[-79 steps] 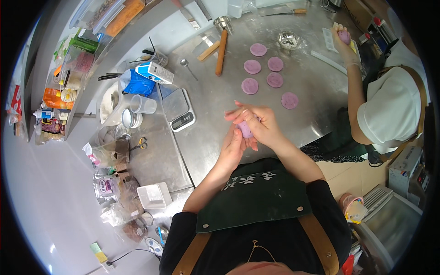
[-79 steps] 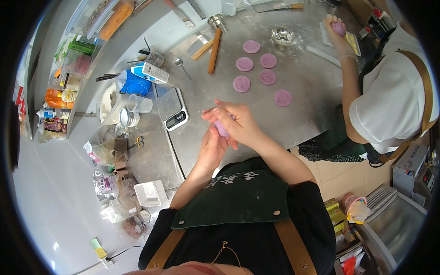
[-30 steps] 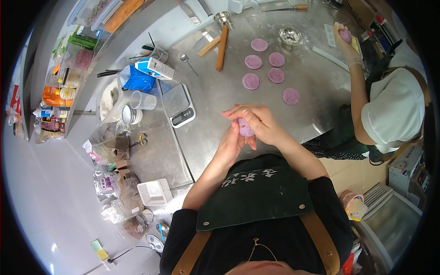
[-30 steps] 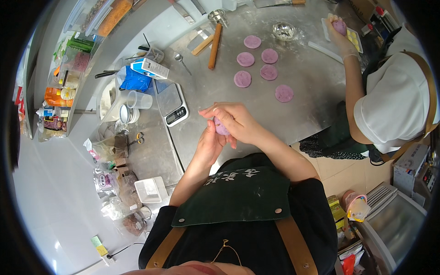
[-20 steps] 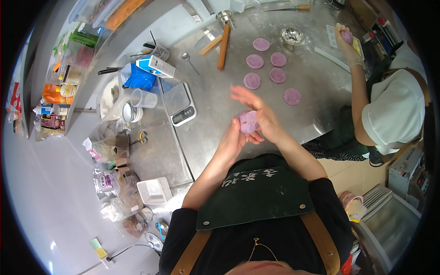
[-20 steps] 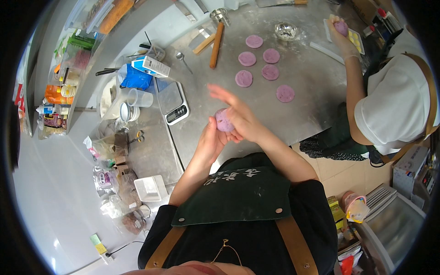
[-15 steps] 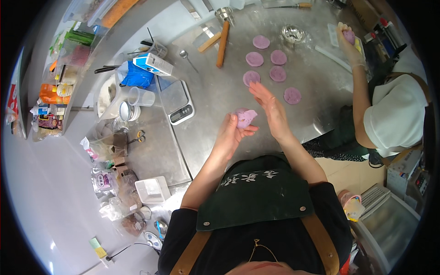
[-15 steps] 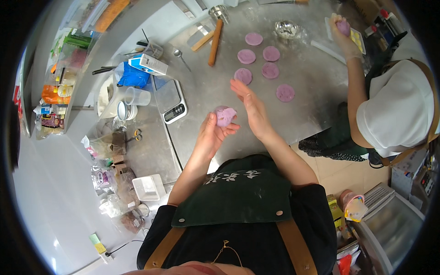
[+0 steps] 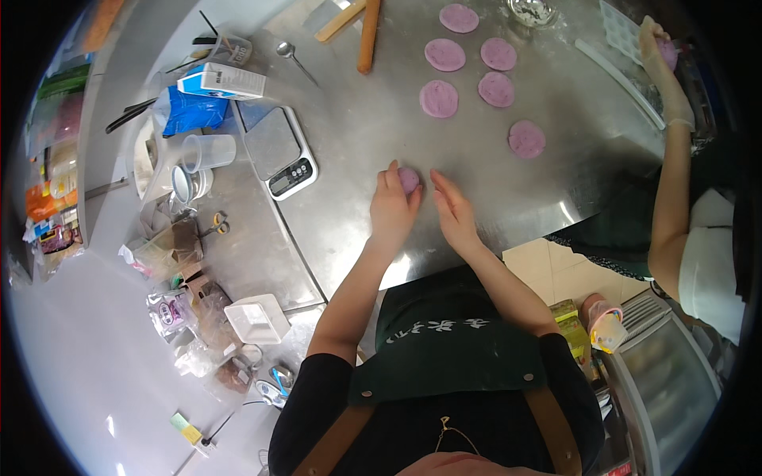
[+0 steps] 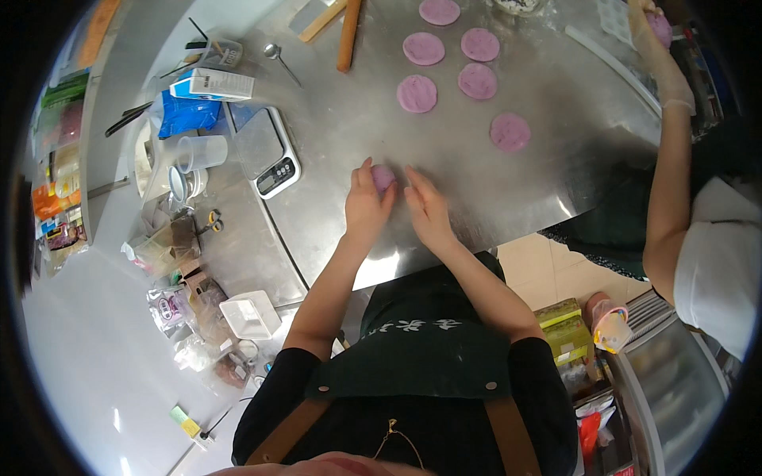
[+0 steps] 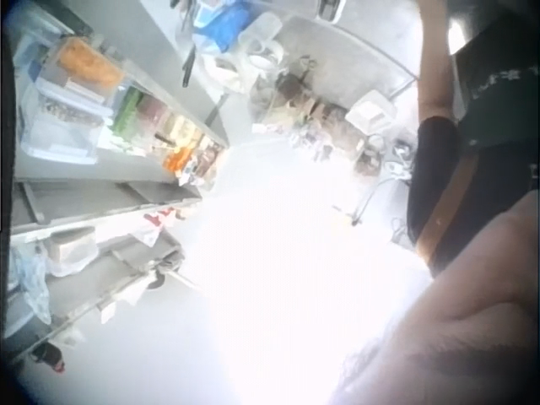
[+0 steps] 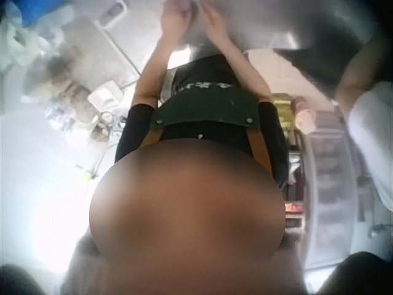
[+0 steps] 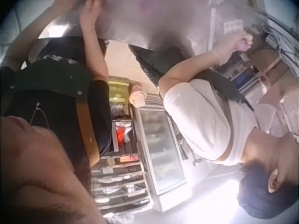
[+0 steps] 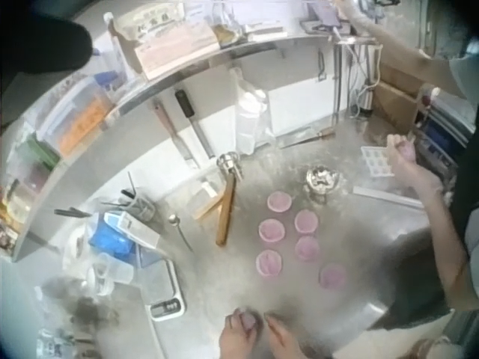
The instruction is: Flatten and shape purple dough and fill it with yellow stuffing to make pastries.
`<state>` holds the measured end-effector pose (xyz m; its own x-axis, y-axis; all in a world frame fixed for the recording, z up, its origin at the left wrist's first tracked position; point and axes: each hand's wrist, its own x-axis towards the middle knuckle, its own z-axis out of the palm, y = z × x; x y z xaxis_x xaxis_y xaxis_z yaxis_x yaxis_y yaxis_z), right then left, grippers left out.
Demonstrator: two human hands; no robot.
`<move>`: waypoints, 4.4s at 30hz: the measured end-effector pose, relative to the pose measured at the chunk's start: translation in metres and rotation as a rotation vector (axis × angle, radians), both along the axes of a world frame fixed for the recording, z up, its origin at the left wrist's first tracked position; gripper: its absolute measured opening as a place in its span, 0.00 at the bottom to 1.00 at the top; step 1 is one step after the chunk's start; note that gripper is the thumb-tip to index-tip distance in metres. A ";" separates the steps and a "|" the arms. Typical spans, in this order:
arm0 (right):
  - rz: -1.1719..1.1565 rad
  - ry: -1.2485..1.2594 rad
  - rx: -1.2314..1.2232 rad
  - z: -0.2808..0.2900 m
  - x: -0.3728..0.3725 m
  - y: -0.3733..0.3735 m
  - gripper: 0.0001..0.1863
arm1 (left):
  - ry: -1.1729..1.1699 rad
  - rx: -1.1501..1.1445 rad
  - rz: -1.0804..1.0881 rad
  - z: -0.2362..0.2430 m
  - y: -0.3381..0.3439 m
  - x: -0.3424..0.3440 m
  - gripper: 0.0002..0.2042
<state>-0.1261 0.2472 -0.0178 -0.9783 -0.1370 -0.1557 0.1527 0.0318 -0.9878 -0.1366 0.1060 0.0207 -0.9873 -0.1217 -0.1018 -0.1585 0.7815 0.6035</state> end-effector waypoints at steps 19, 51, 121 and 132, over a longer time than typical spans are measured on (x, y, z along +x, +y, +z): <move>-0.075 -0.031 -0.062 -0.027 0.003 -0.030 0.25 | 0.020 0.535 -0.009 -0.045 -0.013 0.010 0.35; 0.111 0.154 0.185 -0.016 0.004 -0.058 0.33 | -0.126 0.788 -0.021 -0.040 -0.029 -0.001 0.35; 0.022 0.202 0.265 -0.034 -0.010 -0.027 0.36 | -0.021 1.075 0.148 -0.063 -0.004 0.003 0.29; 0.194 0.290 0.259 -0.039 -0.035 -0.013 0.34 | -0.002 1.048 0.252 -0.065 -0.007 -0.016 0.29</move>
<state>-0.1606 0.2343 -0.0570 -0.9464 -0.3155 0.0687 -0.1636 0.2851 -0.9444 -0.1522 0.0993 -0.0442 -0.9457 -0.1729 -0.2752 -0.2445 -0.1797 0.9529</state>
